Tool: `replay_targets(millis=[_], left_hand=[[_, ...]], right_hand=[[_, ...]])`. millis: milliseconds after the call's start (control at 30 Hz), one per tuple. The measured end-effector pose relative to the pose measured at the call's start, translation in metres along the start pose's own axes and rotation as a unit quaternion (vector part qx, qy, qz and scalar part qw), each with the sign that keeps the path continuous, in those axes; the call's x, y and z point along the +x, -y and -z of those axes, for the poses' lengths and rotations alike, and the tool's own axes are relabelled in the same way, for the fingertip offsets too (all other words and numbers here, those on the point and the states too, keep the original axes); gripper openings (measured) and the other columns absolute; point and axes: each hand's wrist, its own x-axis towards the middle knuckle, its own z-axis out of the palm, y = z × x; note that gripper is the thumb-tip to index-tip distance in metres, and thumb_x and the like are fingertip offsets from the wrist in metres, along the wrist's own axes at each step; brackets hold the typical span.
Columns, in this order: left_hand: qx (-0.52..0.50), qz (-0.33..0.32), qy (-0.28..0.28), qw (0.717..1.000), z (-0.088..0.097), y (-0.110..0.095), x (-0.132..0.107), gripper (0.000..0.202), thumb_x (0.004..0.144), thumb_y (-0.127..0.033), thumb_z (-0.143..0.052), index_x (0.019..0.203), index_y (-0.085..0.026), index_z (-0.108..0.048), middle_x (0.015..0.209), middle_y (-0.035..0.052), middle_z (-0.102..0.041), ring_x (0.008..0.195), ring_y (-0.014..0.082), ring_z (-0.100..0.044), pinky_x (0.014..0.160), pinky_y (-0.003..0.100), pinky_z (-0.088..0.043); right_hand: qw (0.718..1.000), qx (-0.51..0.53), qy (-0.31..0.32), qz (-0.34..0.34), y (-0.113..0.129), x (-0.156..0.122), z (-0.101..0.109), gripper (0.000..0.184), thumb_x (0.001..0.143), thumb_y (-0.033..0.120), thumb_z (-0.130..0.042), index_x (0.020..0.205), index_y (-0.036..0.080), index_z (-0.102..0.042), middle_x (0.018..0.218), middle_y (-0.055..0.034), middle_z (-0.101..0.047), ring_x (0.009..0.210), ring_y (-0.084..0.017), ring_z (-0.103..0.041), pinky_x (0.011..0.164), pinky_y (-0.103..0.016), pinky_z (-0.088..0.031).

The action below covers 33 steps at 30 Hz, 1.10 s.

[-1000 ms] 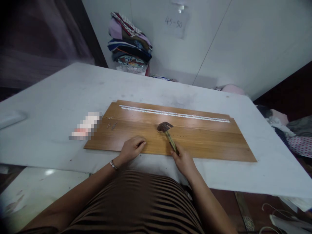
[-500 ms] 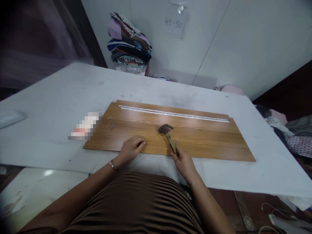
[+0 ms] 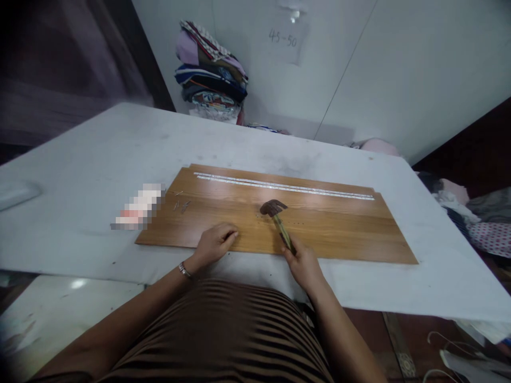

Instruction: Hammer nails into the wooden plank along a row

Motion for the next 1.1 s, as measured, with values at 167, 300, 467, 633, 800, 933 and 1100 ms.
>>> replay_targets(millis=[167,300,467,633,800,933,1100], left_hand=[[-0.003,0.001,0.007,1.000,0.001,-0.001,0.001,0.018,0.099,-0.025,-0.052,0.094,-0.021,-0.069,0.098,0.0039,-0.075,0.094,0.0181,-0.066,0.084,0.028,-0.046],[-0.004,0.006,0.010,1.000,0.001,-0.001,0.001,0.020,0.099,-0.027,-0.051,0.094,-0.021,-0.069,0.098,0.0043,-0.075,0.094,0.0185,-0.066,0.083,0.029,-0.046],[-0.007,0.006,0.008,1.000,0.001,-0.002,0.001,0.020,0.098,-0.027,-0.051,0.094,-0.021,-0.069,0.097,0.0044,-0.075,0.094,0.0183,-0.066,0.084,0.028,-0.046],[-0.007,0.004,0.006,1.000,0.001,-0.002,0.001,0.021,0.099,-0.027,-0.050,0.094,-0.020,-0.070,0.098,0.0047,-0.075,0.094,0.0191,-0.067,0.084,0.029,-0.046],[-0.017,0.007,0.004,1.000,0.000,-0.001,0.001,0.020,0.098,-0.027,-0.051,0.093,-0.021,-0.070,0.098,0.0048,-0.075,0.094,0.0192,-0.067,0.084,0.030,-0.046],[-0.045,0.017,0.000,0.999,0.002,0.000,0.002,0.021,0.095,-0.030,-0.052,0.089,-0.021,-0.070,0.093,0.0044,-0.075,0.090,0.0190,-0.067,0.081,0.029,-0.046],[-0.145,0.035,-0.020,0.989,0.016,0.006,0.008,0.026,0.091,-0.039,-0.052,0.081,-0.022,-0.070,0.084,0.0017,-0.075,0.080,0.0178,-0.067,0.075,0.029,-0.050]], right_hand=[[1.000,0.001,0.005,-0.009,0.003,0.001,0.003,0.047,0.088,0.041,-0.059,0.128,0.021,-0.073,0.104,-0.0102,-0.081,0.093,-0.030,-0.075,0.083,-0.041,-0.057],[1.000,0.006,0.006,-0.005,0.002,0.001,-0.001,0.050,0.087,0.039,-0.059,0.132,0.021,-0.072,0.112,-0.0108,-0.081,0.101,-0.032,-0.075,0.090,-0.044,-0.057],[1.000,0.001,0.017,-0.001,-0.001,0.001,-0.005,0.051,0.087,0.041,-0.060,0.131,0.018,-0.073,0.117,-0.0138,-0.080,0.104,-0.035,-0.075,0.090,-0.047,-0.057],[1.000,0.009,0.019,0.012,-0.002,0.003,-0.007,0.050,0.087,0.040,-0.059,0.129,0.018,-0.074,0.121,-0.0148,-0.079,0.110,-0.035,-0.073,0.094,-0.047,-0.055],[1.000,0.014,0.027,-0.001,0.003,0.003,-0.003,0.051,0.088,0.042,-0.058,0.130,0.018,-0.072,0.109,-0.0118,-0.081,0.096,-0.031,-0.075,0.087,-0.043,-0.056],[1.000,0.012,0.023,-0.009,0.006,0.002,0.003,0.053,0.087,0.043,-0.059,0.132,0.017,-0.071,0.102,-0.0102,-0.081,0.090,-0.029,-0.074,0.081,-0.041,-0.056],[1.000,0.010,0.016,-0.013,0.002,0.001,0.005,0.052,0.087,0.043,-0.058,0.131,0.018,-0.071,0.091,-0.0084,-0.079,0.087,-0.029,-0.073,0.077,-0.040,-0.055]])
